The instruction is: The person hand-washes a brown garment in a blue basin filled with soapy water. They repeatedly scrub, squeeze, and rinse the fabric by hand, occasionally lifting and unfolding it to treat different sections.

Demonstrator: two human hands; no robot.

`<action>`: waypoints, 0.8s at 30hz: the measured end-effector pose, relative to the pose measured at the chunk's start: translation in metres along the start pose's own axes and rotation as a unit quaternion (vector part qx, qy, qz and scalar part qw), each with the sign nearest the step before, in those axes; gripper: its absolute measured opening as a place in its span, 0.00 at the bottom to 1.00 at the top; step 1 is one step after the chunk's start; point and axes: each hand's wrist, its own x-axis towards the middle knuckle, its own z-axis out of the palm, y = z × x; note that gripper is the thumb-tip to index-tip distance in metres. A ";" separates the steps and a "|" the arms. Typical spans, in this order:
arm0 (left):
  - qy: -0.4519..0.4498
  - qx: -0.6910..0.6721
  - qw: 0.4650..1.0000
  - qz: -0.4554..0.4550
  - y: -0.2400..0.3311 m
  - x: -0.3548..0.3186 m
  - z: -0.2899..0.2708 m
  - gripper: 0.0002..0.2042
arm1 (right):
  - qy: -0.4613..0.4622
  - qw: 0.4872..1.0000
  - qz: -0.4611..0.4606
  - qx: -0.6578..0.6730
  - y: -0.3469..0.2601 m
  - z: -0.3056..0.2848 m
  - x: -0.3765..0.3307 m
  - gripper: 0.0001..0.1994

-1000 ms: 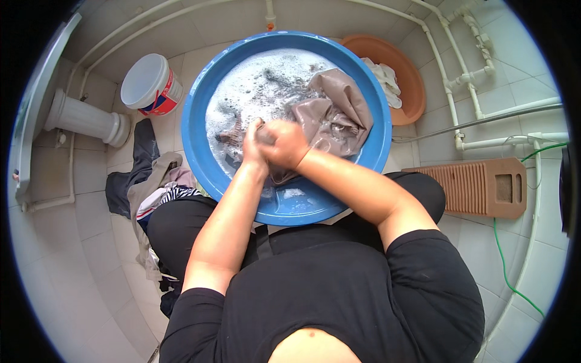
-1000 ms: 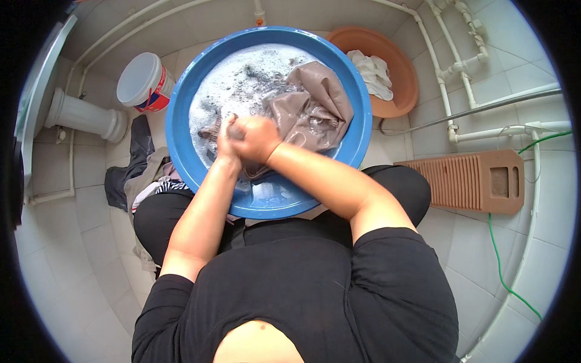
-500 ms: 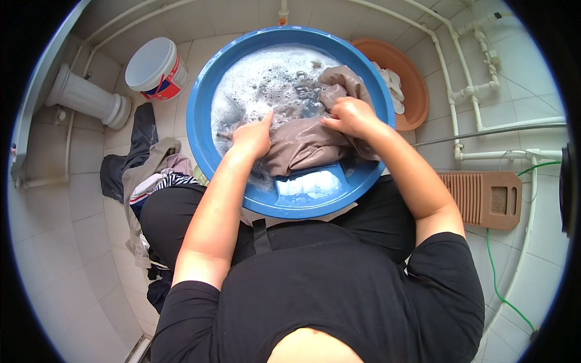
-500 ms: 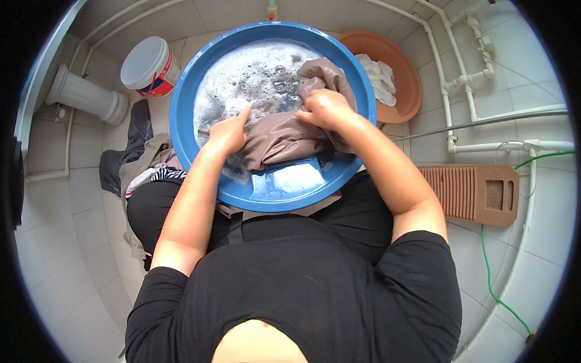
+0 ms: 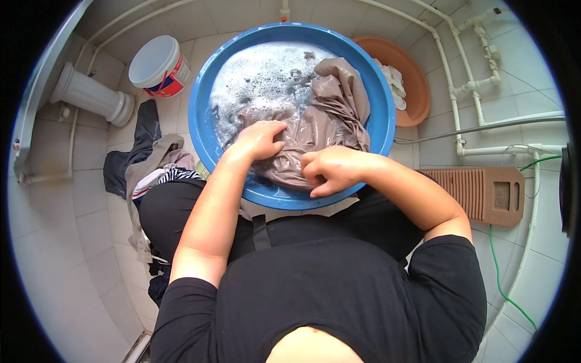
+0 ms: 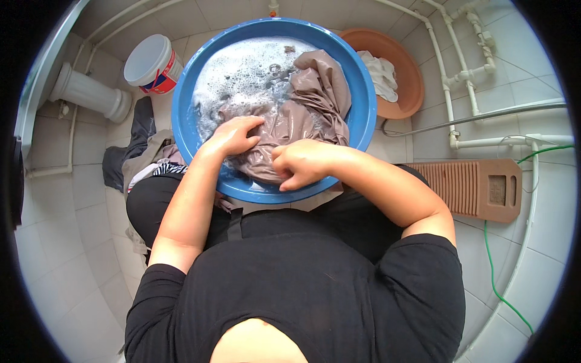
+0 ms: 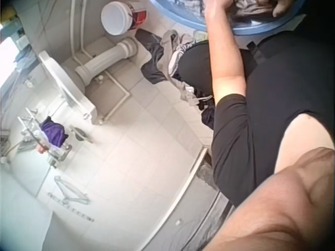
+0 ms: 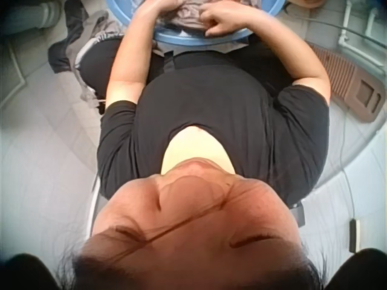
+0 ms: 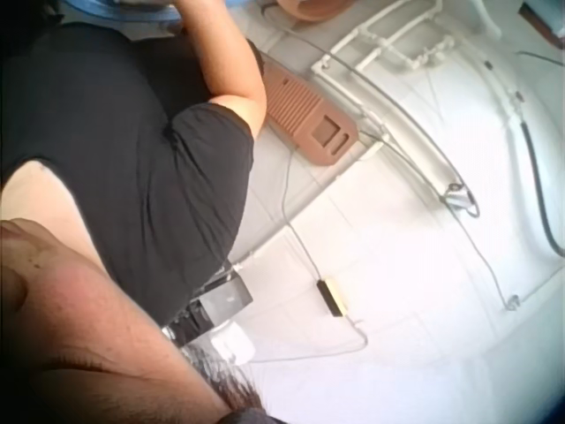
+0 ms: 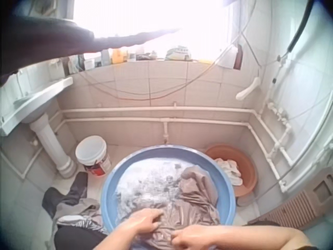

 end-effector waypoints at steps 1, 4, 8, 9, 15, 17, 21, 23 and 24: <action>-0.005 0.024 0.999 -0.027 0.003 -0.002 -0.005 0.25 | 0.005 0.998 0.054 0.022 0.006 0.000 -0.004 0.12; -0.091 0.116 0.980 -0.132 0.015 -0.004 -0.028 0.31 | 0.089 0.964 0.250 0.017 0.012 -0.005 -0.007 0.20; -0.165 0.137 0.960 -0.180 0.016 -0.013 -0.040 0.38 | 0.010 0.959 0.254 -0.127 0.014 -0.001 -0.007 0.21; -0.149 0.129 0.968 -0.155 0.014 -0.020 -0.042 0.37 | -0.039 0.958 0.244 -0.146 0.012 -0.008 -0.005 0.20; -0.128 0.057 0.990 0.006 0.008 -0.019 -0.059 0.17 | 0.249 0.967 0.041 -0.021 0.043 -0.061 0.007 0.10; 0.011 -0.203 0.970 0.136 -0.012 -0.018 -0.067 0.11 | 0.294 0.929 0.146 0.171 0.071 -0.073 0.016 0.10; 0.098 -0.810 0.575 0.058 -0.025 -0.005 -0.062 0.18 | 0.376 0.884 0.231 0.153 0.126 -0.066 0.066 0.13; 0.234 -0.852 0.464 -0.061 -0.041 0.006 -0.043 0.17 | 0.373 0.873 0.300 0.090 0.120 -0.056 0.102 0.20; 0.274 -0.863 0.405 -0.127 -0.046 0.013 -0.034 0.18 | 0.367 0.869 0.328 0.044 0.129 -0.046 0.113 0.23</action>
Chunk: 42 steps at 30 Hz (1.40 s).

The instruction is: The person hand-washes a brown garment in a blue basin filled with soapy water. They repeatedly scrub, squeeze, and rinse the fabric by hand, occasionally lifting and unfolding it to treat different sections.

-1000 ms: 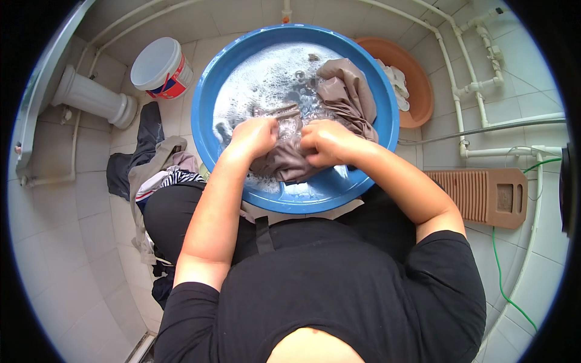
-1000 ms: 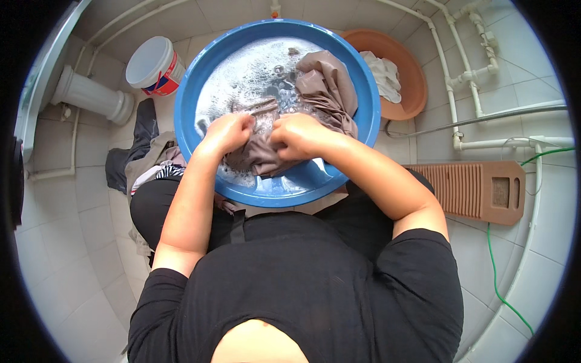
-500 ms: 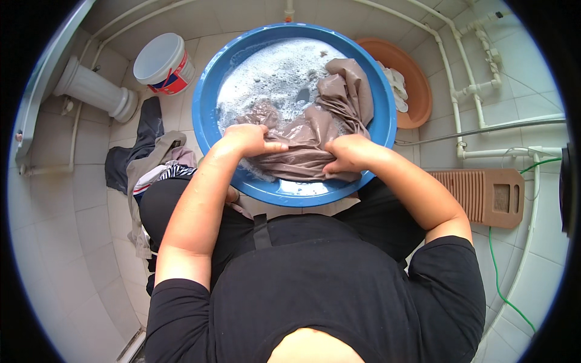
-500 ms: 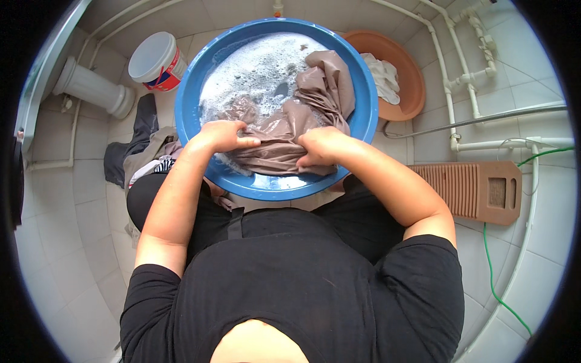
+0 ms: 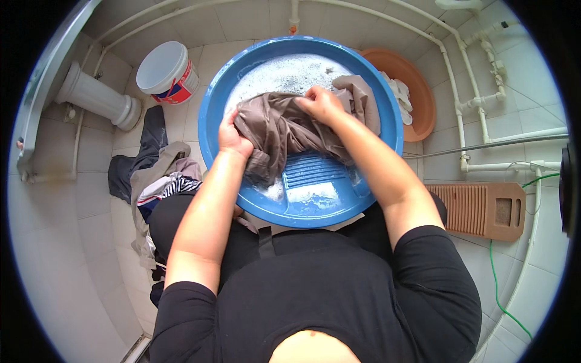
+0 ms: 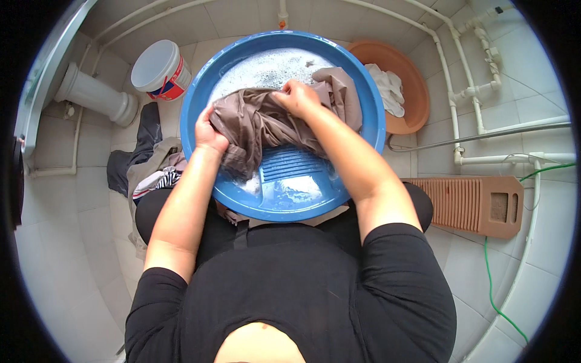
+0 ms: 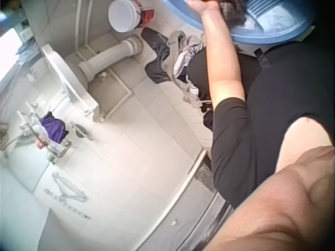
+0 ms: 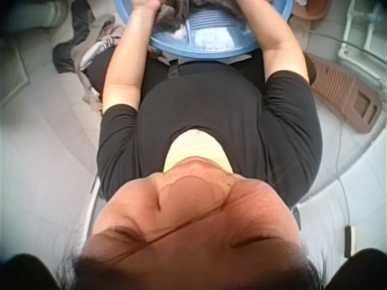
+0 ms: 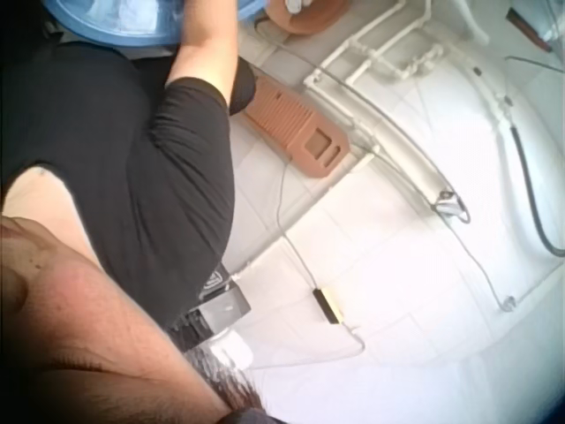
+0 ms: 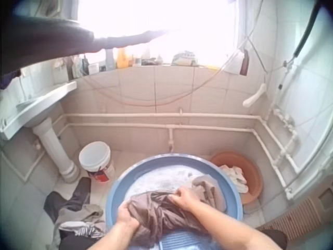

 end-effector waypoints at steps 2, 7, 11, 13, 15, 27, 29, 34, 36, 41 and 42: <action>0.085 -0.004 0.996 0.021 -0.015 0.010 -0.003 0.20 | -0.024 0.999 -0.033 -0.019 0.014 0.024 0.002 0.27; 0.058 -0.001 0.998 -0.027 -0.023 0.024 0.006 0.21 | -0.049 0.982 0.042 -0.180 0.021 0.031 0.012 0.19; -0.009 -0.023 1.000 -0.013 -0.032 0.029 0.000 0.20 | 0.127 0.983 -0.083 -0.102 0.015 0.047 0.010 0.14; -0.009 -0.013 0.999 -0.039 -0.033 0.030 0.007 0.22 | 0.186 0.957 -0.221 0.032 -0.014 0.040 -0.013 0.11; 0.014 0.021 0.999 -0.033 -0.035 0.036 0.006 0.24 | 0.146 0.932 -0.320 0.090 -0.051 0.027 -0.039 0.11; 0.058 0.117 0.991 -0.029 -0.058 0.000 0.021 0.14 | 0.165 0.965 -0.122 0.160 -0.053 0.061 -0.047 0.13; 0.039 0.101 0.993 -0.049 -0.056 0.009 -0.005 0.12 | 0.197 0.937 -0.249 0.148 -0.073 0.055 -0.066 0.13; -0.221 -0.016 0.973 -0.067 -0.058 0.042 -0.069 0.15 | 0.138 0.937 -0.288 0.145 -0.085 0.058 -0.079 0.11; 0.088 0.140 0.986 -0.017 -0.061 -0.009 0.025 0.14 | 0.141 0.939 -0.036 0.311 -0.051 0.061 -0.043 0.12; -0.015 0.065 0.993 -0.098 -0.052 0.012 -0.023 0.13 | 0.163 0.947 -0.245 0.128 -0.083 0.057 -0.080 0.10; 0.033 0.114 0.992 -0.029 -0.051 0.012 -0.026 0.16 | 0.123 0.943 -0.264 0.159 -0.090 0.059 -0.089 0.10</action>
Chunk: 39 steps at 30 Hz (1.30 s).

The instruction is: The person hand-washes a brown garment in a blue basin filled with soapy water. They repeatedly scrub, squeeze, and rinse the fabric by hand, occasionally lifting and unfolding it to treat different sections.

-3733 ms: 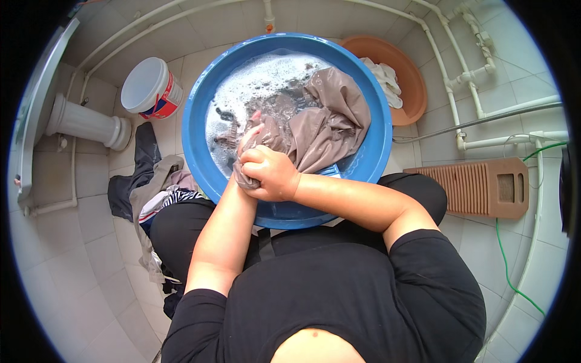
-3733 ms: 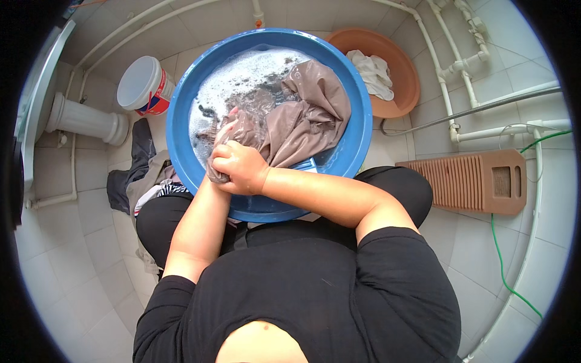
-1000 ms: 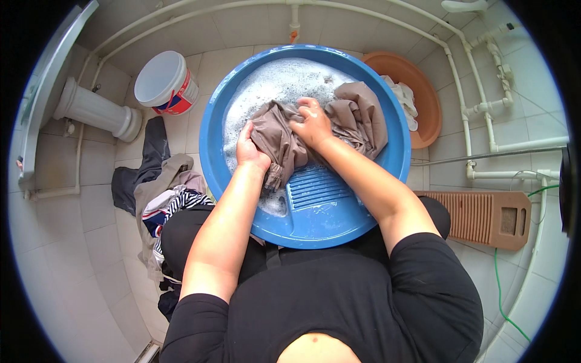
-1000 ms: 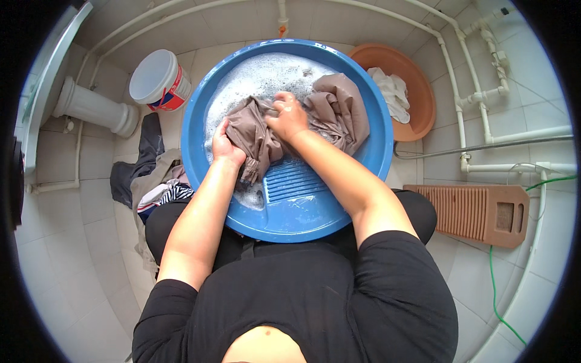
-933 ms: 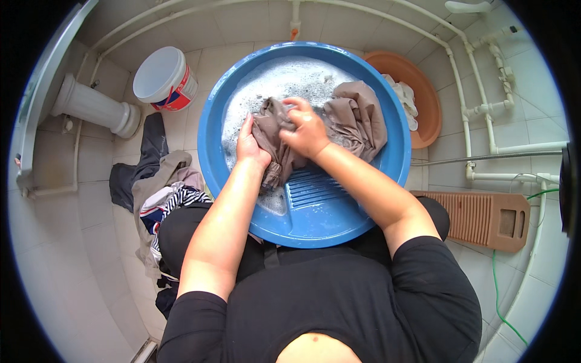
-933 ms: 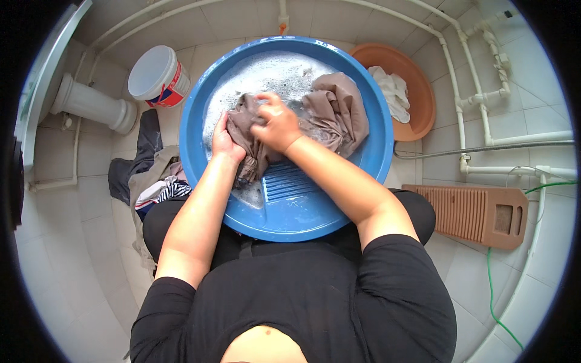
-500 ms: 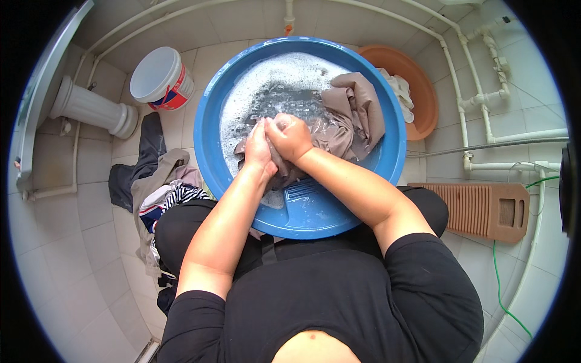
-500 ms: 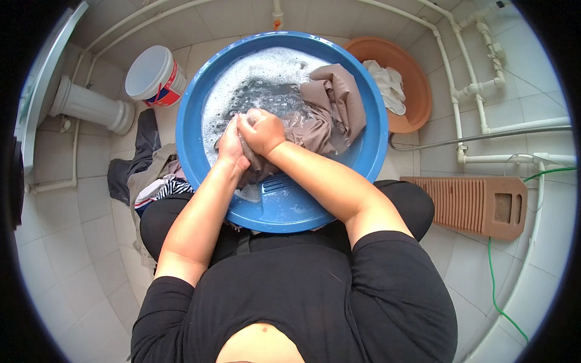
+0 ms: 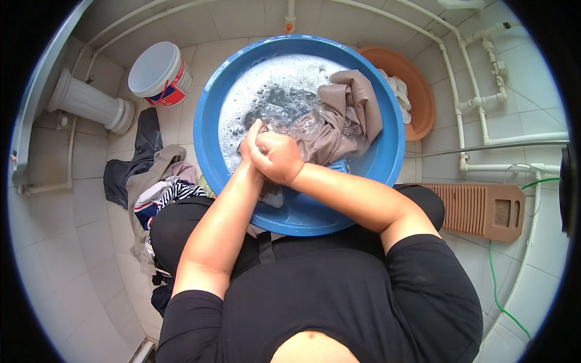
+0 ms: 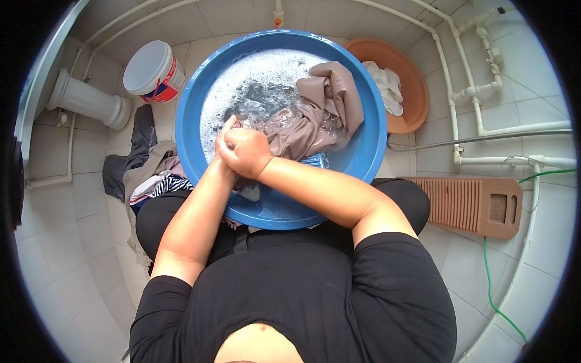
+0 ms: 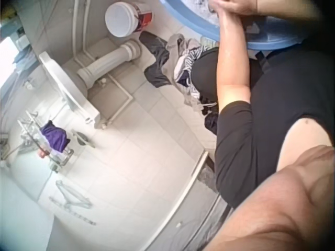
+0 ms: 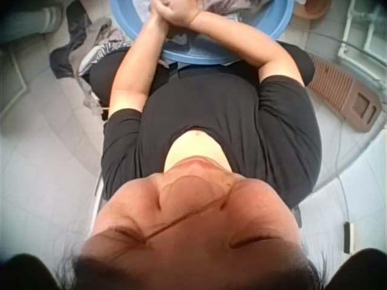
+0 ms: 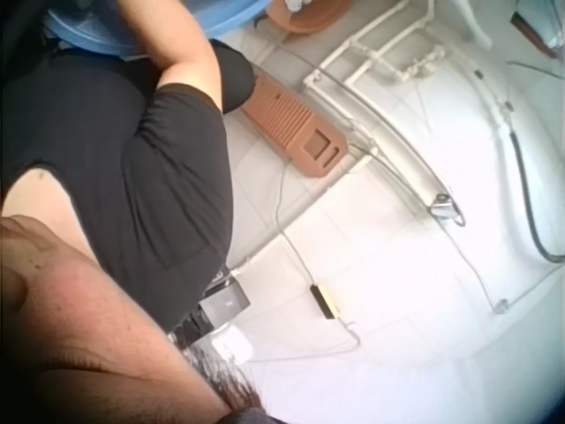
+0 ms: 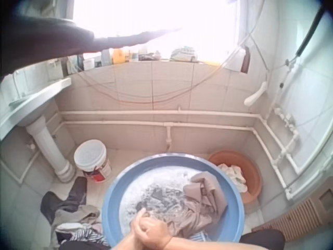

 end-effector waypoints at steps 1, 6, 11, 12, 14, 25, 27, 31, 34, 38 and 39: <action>-0.193 -0.271 0.942 -0.040 -0.008 0.001 0.004 0.17 | 0.005 1.000 -0.010 0.014 0.002 -0.001 0.003 0.10; -0.056 0.056 0.995 -0.058 0.001 -0.020 0.044 0.17 | -0.054 0.957 0.186 -0.218 0.095 -0.012 0.050 0.21; 0.112 0.007 0.993 0.039 0.010 0.011 0.016 0.11 | -0.195 0.955 0.208 -0.082 0.159 -0.047 0.048 0.36; 0.107 -0.042 0.993 0.032 0.018 0.016 0.010 0.11 | -0.264 0.935 0.160 -0.173 0.143 -0.058 0.045 0.36; 0.209 -0.007 0.974 0.085 0.014 0.020 0.007 0.12 | -0.322 0.878 0.253 -0.247 0.163 -0.060 0.042 0.32; -0.020 -0.046 0.997 -0.056 0.017 0.018 0.001 0.23 | -0.026 0.994 -0.102 0.014 0.012 -0.018 0.017 0.09; -0.129 -0.084 0.981 -0.118 0.012 0.021 -0.012 0.18 | -0.052 0.986 -0.154 0.041 -0.013 -0.012 0.007 0.09; -0.118 -0.043 0.991 -0.040 0.002 0.014 -0.005 0.14 | -0.017 0.983 -0.183 -0.028 -0.006 -0.010 0.002 0.08; 0.090 0.070 0.993 -0.011 0.003 -0.022 0.033 0.11 | 0.102 0.991 -0.026 -0.085 0.037 -0.006 0.012 0.11; 0.011 0.016 1.000 -0.010 -0.010 -0.008 0.014 0.18 | 0.071 0.995 -0.012 -0.073 0.023 -0.004 0.007 0.13; -0.154 0.015 0.988 0.012 -0.006 0.000 -0.005 0.20 | 0.042 0.995 -0.047 -0.075 0.011 -0.003 0.002 0.12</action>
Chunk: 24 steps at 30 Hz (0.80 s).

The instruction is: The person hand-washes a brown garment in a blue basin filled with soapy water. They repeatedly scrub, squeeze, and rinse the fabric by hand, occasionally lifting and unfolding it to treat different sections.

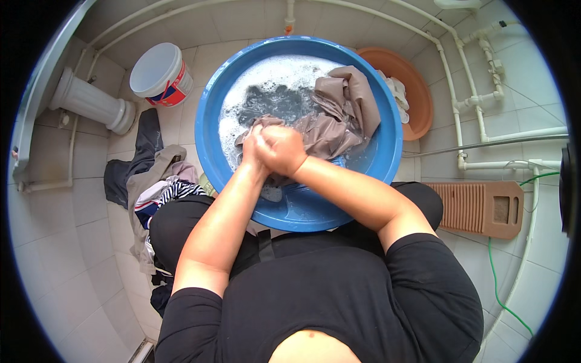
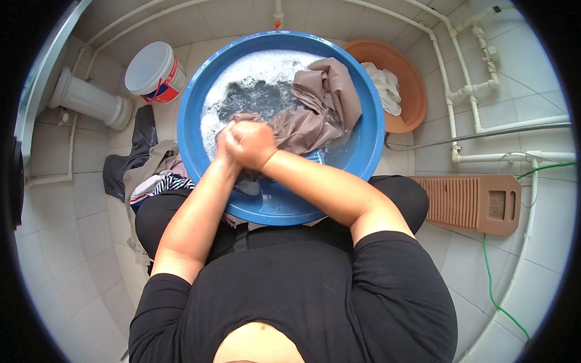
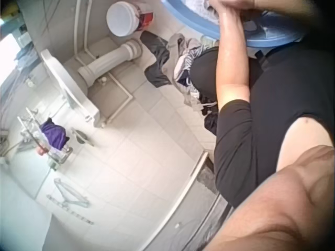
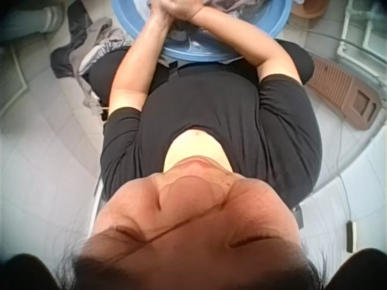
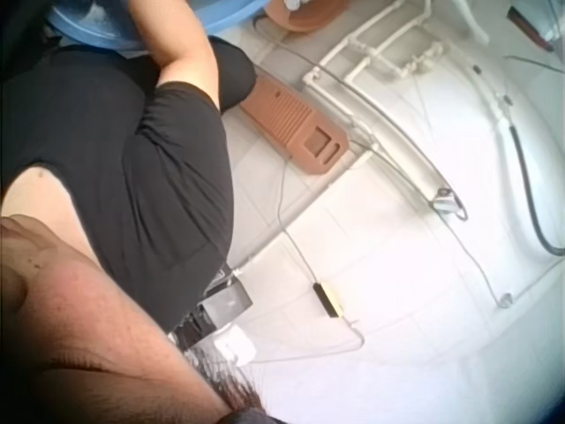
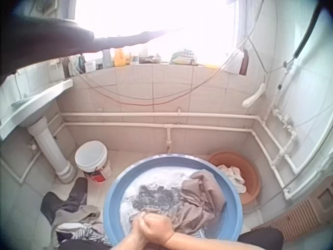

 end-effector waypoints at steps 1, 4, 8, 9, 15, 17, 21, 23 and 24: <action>-0.043 -0.026 0.998 0.031 -0.006 0.003 -0.015 0.19 | -0.015 0.999 -0.019 0.028 -0.013 -0.001 -0.003 0.11; 0.005 -0.069 0.996 -0.053 0.004 0.005 -0.015 0.18 | -0.063 0.997 -0.024 0.041 -0.005 0.000 -0.006 0.11; 0.137 -0.063 0.985 -0.084 0.015 -0.009 0.038 0.22 | -0.044 0.983 0.168 -0.052 0.065 0.002 0.020 0.18; 0.135 -0.058 0.985 -0.087 0.015 -0.010 0.043 0.23 | -0.037 0.968 0.236 -0.070 0.073 -0.007 0.031 0.20; 0.285 -0.035 0.957 0.027 0.024 0.007 0.009 0.22 | -0.331 0.911 0.190 -0.158 0.123 -0.038 0.024 0.34; 0.320 -0.017 0.946 0.041 0.021 0.011 0.007 0.21 | -0.387 0.847 0.289 -0.221 0.150 -0.043 0.025 0.29; 0.233 -0.006 0.972 -0.024 0.013 0.015 -0.007 0.22 | -0.270 0.848 0.333 -0.310 0.134 -0.030 0.021 0.16; 0.156 -0.039 0.987 -0.033 0.021 0.008 0.015 0.23 | -0.106 0.965 0.058 -0.234 0.122 -0.019 0.003 0.15; 0.120 -0.053 0.991 -0.031 0.022 0.012 0.013 0.23 | -0.051 0.994 0.038 -0.093 0.092 -0.015 0.003 0.14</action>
